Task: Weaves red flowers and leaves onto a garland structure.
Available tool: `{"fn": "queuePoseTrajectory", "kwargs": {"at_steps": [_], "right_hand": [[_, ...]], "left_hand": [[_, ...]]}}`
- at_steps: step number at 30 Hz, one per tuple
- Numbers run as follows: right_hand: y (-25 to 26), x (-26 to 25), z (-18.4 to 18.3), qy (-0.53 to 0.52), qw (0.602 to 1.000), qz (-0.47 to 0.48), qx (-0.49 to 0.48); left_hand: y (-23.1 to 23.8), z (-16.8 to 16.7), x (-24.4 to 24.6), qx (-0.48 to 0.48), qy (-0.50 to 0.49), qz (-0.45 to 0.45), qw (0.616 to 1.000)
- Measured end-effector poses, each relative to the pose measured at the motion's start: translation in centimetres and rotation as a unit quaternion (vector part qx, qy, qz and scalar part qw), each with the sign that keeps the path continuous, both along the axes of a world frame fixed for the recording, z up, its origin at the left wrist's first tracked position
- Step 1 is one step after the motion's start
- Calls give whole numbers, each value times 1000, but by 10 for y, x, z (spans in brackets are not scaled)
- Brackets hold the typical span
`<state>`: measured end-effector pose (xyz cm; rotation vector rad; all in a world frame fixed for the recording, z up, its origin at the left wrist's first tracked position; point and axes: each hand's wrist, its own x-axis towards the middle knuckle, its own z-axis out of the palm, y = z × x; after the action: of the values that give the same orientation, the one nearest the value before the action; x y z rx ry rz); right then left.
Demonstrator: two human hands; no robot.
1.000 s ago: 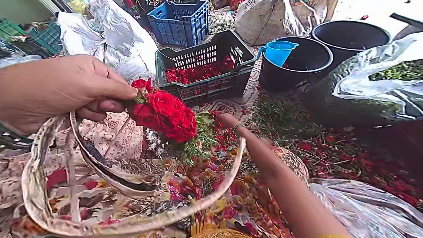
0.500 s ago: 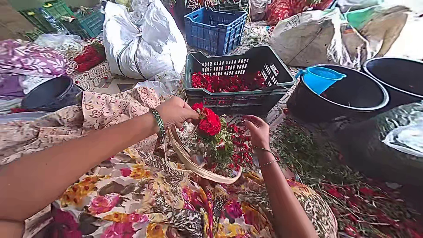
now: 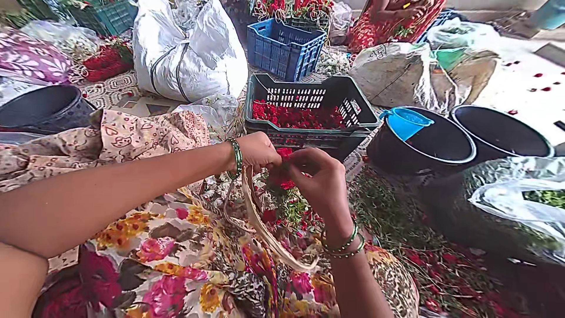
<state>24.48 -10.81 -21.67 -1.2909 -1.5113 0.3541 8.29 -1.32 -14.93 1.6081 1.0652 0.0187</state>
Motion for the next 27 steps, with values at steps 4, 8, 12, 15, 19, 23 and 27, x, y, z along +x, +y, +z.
{"fn": "queuePoseTrajectory", "kwargs": {"at_steps": [4, 8, 12, 15, 19, 23, 27], "right_hand": [[-4, 0, -6, -14, 999, -11, 35], [-34, -19, -18, -84, 970, -176, 144], [-49, -58, -34, -104, 986, -130, -23], [-56, -59, -29, -105, 987, -119, 16], [-74, 8, 20, -302, 953, -28, 15], [-19, 80, 55, -341, 912, 227, 19], [65, 65, 72, -218, 843, 491, 40]], "left_hand": [[-4, 5, 4, 68, 59, -31, 995], [-8, 13, 11, 111, 73, -35, 990], [-16, 14, 23, 108, 77, -22, 991], [-17, 8, 28, 177, 119, -64, 975], [-24, 3, 22, 328, 180, -298, 878], [-72, 15, 12, 551, 159, -512, 639], [-90, 64, 17, 752, -9, -531, 390]]}}
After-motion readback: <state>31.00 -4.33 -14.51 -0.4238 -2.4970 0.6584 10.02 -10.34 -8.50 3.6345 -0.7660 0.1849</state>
